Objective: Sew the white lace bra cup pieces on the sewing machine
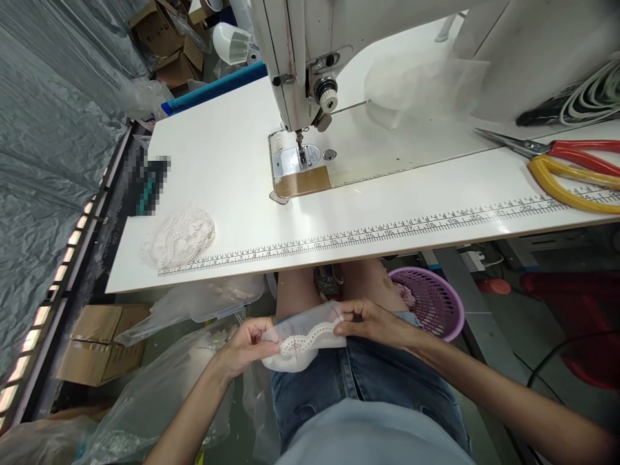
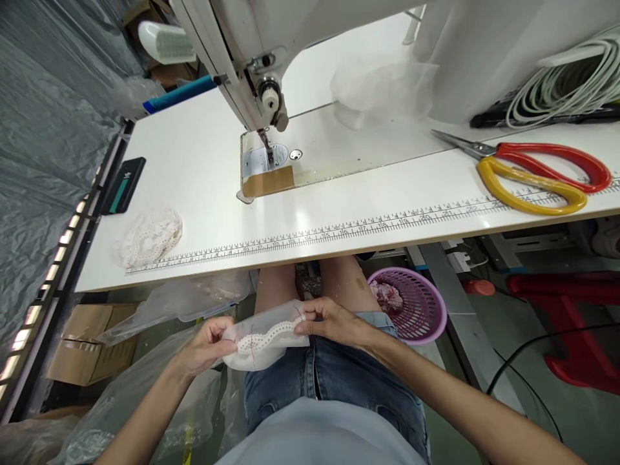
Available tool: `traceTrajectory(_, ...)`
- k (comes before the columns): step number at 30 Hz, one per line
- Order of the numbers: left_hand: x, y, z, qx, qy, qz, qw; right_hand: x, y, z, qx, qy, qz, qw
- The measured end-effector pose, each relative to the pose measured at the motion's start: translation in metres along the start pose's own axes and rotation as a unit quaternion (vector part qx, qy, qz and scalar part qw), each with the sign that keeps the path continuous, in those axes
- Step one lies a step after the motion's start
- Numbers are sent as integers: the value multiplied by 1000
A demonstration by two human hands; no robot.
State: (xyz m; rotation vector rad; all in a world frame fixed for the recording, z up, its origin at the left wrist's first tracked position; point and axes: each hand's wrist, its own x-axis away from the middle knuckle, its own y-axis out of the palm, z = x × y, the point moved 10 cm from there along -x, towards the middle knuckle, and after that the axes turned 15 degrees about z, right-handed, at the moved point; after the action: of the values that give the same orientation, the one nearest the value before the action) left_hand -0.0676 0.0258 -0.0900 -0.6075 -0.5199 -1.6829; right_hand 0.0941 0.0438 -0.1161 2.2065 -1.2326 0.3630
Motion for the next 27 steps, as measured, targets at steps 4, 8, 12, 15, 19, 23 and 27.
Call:
traceTrajectory(4, 6, 4, 8, -90, 9, -39, 995, 3, 0, -2, 26, -5, -10, 1000)
traceTrajectory(8, 8, 6, 12, -150, 7, -62, 987, 5, -1, -6, 50, -15, -11, 999)
traceTrajectory(12, 8, 10, 15, -170, 18, -89, 981, 5, -1, -4, 49, -16, -20, 998)
traceTrajectory(15, 10, 16, 22, -171, 36, -120, 977, 4, 2, -4, 37, -12, -36, 999)
traceTrajectory(19, 11, 22, 31, -200, 50, -145, 968, 3, 8, -9, 35, -10, -52, 998)
traceTrajectory(23, 10, 22, 36, -220, 65, -144, 962, 4, 3, -10, 44, -4, -38, 998)
traceTrajectory(27, 8, 22, 39, -243, 94, -144, 955, 6, -9, -5, 68, -10, -22, 997)
